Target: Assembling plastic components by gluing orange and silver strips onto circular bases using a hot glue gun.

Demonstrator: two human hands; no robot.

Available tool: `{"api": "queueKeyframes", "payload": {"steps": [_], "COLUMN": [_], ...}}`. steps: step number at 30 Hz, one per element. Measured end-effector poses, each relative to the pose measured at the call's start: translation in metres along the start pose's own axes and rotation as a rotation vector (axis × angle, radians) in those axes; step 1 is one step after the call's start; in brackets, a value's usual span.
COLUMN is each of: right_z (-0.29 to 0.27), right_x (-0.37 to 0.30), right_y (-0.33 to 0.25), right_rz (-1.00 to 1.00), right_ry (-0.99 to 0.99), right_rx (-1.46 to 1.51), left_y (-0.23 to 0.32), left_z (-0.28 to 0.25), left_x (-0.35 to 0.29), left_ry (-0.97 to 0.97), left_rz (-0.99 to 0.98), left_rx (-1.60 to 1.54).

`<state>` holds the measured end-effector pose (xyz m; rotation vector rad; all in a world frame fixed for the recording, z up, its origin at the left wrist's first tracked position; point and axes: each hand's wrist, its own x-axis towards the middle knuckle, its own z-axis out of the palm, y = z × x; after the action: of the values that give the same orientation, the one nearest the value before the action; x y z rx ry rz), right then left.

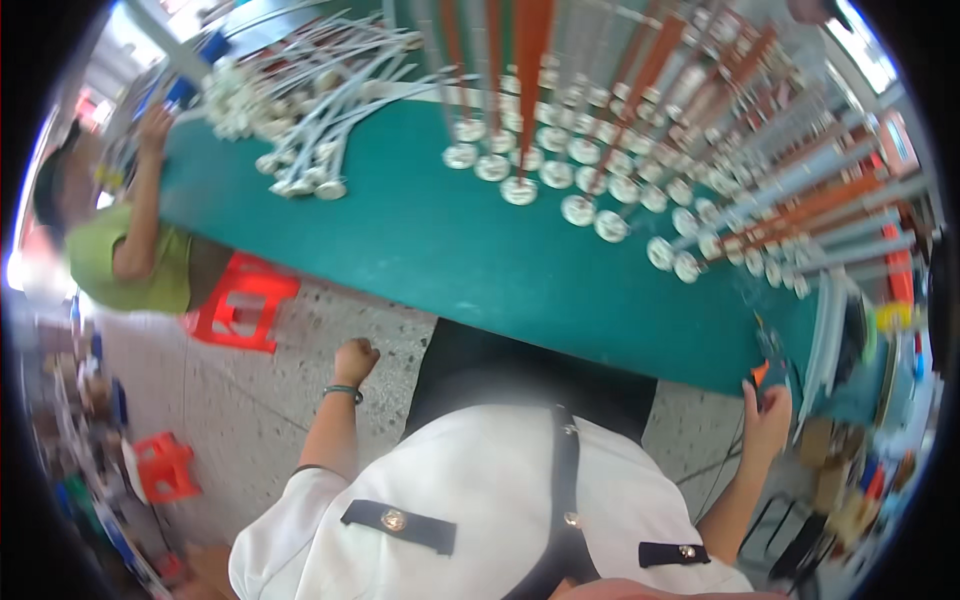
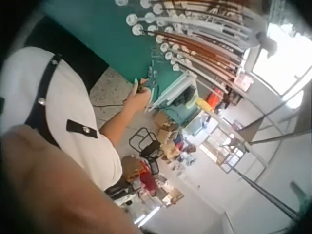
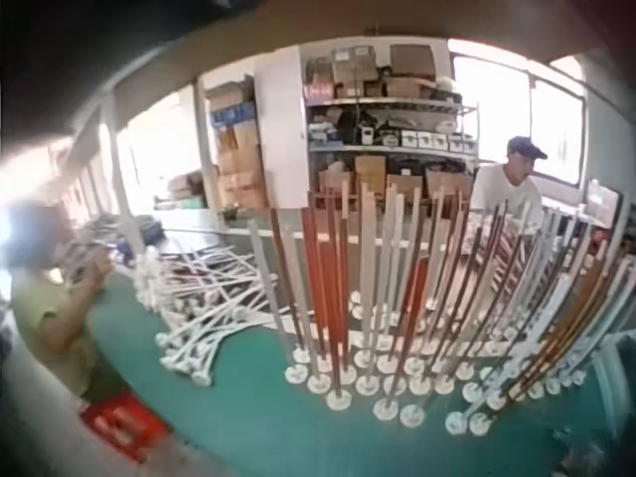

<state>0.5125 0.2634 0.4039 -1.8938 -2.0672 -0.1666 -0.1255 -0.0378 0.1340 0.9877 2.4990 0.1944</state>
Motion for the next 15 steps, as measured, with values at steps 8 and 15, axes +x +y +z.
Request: {"api": "queueKeyframes", "payload": {"steps": [8,15], "right_z": [0.049,0.03], "right_x": [0.027,0.023], "right_y": [0.072,0.009], "right_rz": [0.223,0.496], "right_ry": [-0.139,-0.142], "right_rx": [0.264,1.483], "left_y": [0.085,0.146], "left_z": [-0.248,-0.325], "left_x": [-0.029,0.139], "left_ry": [0.235,0.818], "left_rz": [0.247,0.482], "left_rx": [-0.837,-0.405]}}
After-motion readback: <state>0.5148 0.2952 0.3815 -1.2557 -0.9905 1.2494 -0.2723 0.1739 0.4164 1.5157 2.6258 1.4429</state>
